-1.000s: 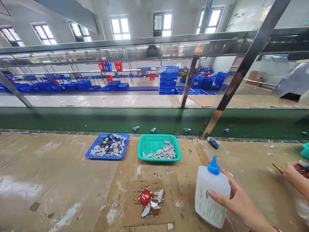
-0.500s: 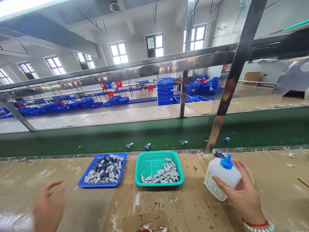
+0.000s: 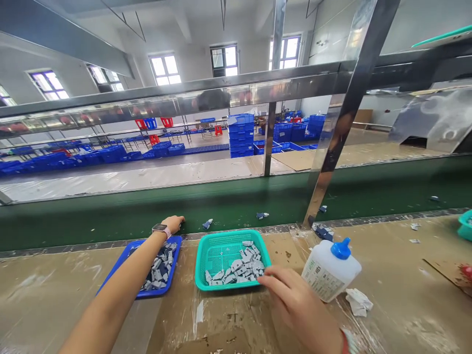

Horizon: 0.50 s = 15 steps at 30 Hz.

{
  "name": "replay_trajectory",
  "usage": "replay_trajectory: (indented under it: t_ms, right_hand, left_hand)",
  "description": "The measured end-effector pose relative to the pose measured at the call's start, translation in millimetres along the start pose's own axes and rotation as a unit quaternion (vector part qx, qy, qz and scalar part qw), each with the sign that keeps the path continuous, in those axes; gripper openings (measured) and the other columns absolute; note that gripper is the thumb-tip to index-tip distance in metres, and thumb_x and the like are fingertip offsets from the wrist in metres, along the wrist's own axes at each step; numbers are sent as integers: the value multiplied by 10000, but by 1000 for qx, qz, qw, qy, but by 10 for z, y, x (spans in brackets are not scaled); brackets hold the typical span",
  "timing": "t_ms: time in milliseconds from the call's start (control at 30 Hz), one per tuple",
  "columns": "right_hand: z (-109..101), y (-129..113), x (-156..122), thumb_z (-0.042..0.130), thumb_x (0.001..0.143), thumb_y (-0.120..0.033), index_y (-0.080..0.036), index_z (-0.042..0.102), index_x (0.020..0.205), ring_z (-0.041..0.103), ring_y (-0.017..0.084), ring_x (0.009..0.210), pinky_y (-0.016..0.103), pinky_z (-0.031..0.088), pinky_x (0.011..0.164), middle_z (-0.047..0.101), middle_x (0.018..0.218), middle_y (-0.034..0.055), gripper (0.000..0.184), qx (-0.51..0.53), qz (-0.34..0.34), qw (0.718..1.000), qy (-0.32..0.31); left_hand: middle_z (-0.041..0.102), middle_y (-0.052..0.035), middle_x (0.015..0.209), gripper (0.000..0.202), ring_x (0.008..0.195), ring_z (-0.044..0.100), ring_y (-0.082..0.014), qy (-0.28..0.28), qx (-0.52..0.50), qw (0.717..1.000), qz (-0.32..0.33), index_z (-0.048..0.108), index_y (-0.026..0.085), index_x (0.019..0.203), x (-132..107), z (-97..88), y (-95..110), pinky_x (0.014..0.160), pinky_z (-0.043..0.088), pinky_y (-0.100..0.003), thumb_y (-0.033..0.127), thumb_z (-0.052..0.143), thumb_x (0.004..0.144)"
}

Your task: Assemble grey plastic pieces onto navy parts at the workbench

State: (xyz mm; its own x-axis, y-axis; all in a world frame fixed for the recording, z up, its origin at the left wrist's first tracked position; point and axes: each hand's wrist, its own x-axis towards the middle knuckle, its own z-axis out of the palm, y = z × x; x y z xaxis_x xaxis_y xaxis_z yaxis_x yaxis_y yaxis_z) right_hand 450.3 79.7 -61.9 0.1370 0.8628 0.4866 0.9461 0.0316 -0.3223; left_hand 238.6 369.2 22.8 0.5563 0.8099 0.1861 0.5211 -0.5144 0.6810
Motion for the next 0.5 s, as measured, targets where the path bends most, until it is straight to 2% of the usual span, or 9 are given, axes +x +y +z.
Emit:
replay_trajectory:
  t_ms: [33,133,200,267,367,433,500]
  right_hand:
    - [46,-58,251,318,946,-142,-252,629,1086,612,186,978,329,527,817,624,1083,81,358,4,0,994,-110]
    - [259,-71,887,497,875,-100,-205,709,974,626,179,936,289,513,814,662,999,75,256,-5,-20,976,-215]
    - [420,-20,1114,677,765,-117,-183,731,863,629,197,926,302,507,830,677,927,68,129,-19,-30,963,-267]
    - [555,13,1188,745,725,-168,-145,709,795,625,198,922,341,504,845,676,892,56,82,-38,-30,951,-307]
    - [675,3,1148,661,834,-246,-113,654,823,598,181,973,390,482,886,655,964,56,134,-58,-23,945,-321]
    - [701,-13,1109,616,871,-255,-114,639,854,586,179,995,400,462,912,644,1000,61,144,-45,-23,947,-317]
    - [688,-9,1091,602,870,-243,-111,638,860,586,191,987,406,449,914,643,994,77,137,-6,-22,952,-306]
  left_hand:
    - [576,-89,1127,321,924,605,-199,5,-27,1000,-15,542,90,1161,-5,-19,-10,799,529,-379,298,545,917]
    - [576,-94,1146,332,964,600,-223,18,-101,993,-57,540,113,1172,-29,-121,-60,812,530,-405,309,563,904]
    - [581,-91,1139,327,959,601,-220,25,-151,985,-80,547,129,1164,-67,-237,-121,805,535,-403,322,566,900]
    - [591,-81,1109,316,930,606,-214,26,-203,974,-100,559,130,1141,-149,-387,-213,781,541,-387,337,560,901]
    - [613,-66,994,342,816,609,-175,14,-286,950,-124,572,125,1085,-423,-624,-395,724,535,-347,402,573,884]
    - [604,-25,833,466,700,578,-142,7,-339,931,-133,578,144,1039,-727,-732,-526,686,520,-321,535,637,794]
    - [532,30,668,580,589,512,-108,16,-405,901,-154,584,158,1000,-1108,-759,-649,625,492,-284,623,702,674]
